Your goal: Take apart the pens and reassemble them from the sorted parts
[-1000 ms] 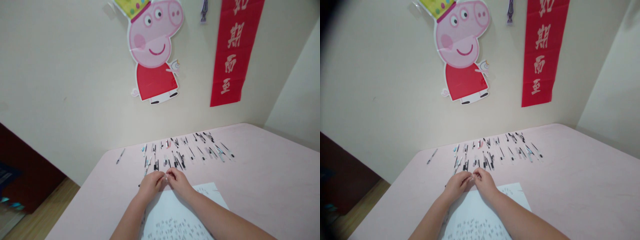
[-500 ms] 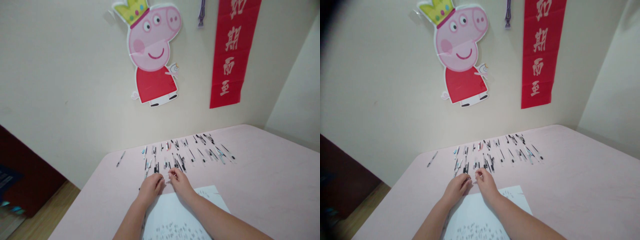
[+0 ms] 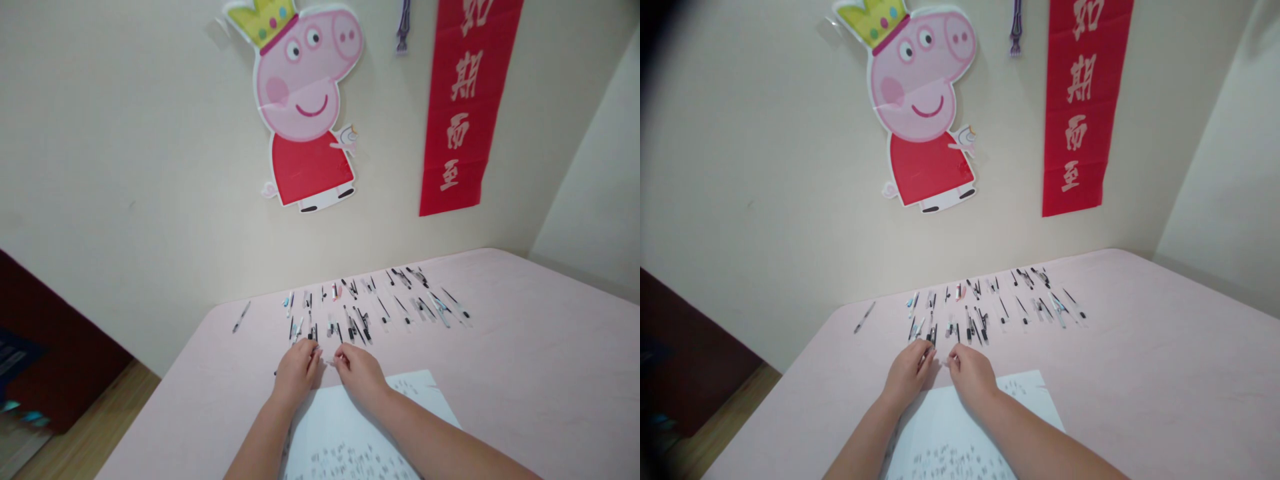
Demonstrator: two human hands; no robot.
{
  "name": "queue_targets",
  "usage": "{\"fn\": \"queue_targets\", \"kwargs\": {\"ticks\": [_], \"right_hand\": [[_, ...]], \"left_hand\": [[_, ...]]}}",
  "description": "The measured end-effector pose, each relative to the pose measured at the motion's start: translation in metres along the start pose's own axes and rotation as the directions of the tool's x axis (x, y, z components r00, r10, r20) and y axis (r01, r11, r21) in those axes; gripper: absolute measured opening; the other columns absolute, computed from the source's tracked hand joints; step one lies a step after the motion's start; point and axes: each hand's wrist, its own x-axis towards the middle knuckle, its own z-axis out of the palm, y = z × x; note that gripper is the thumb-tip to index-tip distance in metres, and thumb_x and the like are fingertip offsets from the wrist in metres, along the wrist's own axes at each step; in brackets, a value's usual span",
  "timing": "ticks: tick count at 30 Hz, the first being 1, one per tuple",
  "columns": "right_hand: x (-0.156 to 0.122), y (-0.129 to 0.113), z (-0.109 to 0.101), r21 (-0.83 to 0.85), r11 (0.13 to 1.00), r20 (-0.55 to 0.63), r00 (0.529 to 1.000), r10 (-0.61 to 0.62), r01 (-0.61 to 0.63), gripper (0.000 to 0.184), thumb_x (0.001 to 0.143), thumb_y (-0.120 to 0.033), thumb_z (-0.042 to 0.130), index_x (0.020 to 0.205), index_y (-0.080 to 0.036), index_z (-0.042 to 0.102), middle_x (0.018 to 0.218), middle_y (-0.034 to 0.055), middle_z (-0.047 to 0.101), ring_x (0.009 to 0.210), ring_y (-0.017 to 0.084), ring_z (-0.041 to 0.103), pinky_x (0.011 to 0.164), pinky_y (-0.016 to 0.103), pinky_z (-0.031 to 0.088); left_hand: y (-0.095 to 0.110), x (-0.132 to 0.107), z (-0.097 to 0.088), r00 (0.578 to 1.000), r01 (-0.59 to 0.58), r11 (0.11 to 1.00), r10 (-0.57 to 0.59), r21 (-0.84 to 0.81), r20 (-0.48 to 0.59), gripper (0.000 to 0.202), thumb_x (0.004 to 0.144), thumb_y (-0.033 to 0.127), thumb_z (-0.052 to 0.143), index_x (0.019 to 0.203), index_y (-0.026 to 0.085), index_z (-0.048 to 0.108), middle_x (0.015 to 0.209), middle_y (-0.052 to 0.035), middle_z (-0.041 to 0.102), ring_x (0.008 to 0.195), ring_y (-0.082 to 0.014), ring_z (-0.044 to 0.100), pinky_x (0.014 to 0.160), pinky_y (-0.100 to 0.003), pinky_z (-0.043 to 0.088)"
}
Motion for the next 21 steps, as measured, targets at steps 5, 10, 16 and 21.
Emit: {"fn": "queue_targets", "kwargs": {"ticks": [5,10,16,21], "right_hand": [[-0.0025,-0.003,-0.0012,-0.044,0.998,0.038,0.999,-0.039,0.041,0.012,0.077,-0.017,0.055,0.08,-0.023,0.065,0.068,0.0019,0.065,0.063,0.017,0.055,0.058,0.027,0.028],[0.0019,-0.002,-0.0013,0.06,0.997,0.059,0.997,0.041,-0.045,0.015,0.078,-0.025,0.057,0.092,-0.022,0.061,0.063,-0.0016,0.059,0.06,0.016,0.054,0.057,0.025,0.031],[0.0046,-0.0036,-0.0041,0.088,0.995,0.066,0.997,0.045,-0.05,0.016,0.079,-0.033,0.058,0.089,-0.02,0.061,0.071,-0.0007,0.059,0.065,0.015,0.053,0.059,0.024,0.033],[0.0041,-0.0073,-0.0071,0.07,0.998,0.084,0.996,-0.003,-0.003,0.019,0.085,-0.033,0.051,0.077,-0.019,0.061,0.074,0.0012,0.06,0.068,0.015,0.052,0.061,0.024,0.033]], "left_hand": [[-0.0021,0.0008,0.0031,0.999,-0.046,0.996,0.047,-0.079,0.009,0.016,0.089,0.019,0.039,0.089,0.021,0.055,0.088,-0.006,0.06,0.085,-0.02,0.057,0.074,-0.03,0.044],[-0.0006,0.0008,0.0052,0.993,-0.103,0.986,0.109,-0.129,0.047,0.014,0.087,0.016,0.039,0.086,0.02,0.053,0.088,-0.0061,0.057,0.083,-0.0195,0.055,0.074,-0.03,0.044],[0.0026,-0.0028,0.0078,0.994,-0.057,0.992,0.067,-0.116,0.084,0.006,0.087,0.019,0.041,0.087,0.02,0.047,0.081,-0.0031,0.055,0.075,-0.0184,0.053,0.067,-0.029,0.04],[0.0055,-0.0037,0.0087,0.988,-0.09,0.985,0.107,-0.146,0.109,0.009,0.085,0.013,0.039,0.083,0.021,0.044,0.081,-0.0019,0.053,0.075,-0.0172,0.051,0.068,-0.028,0.039]]}}
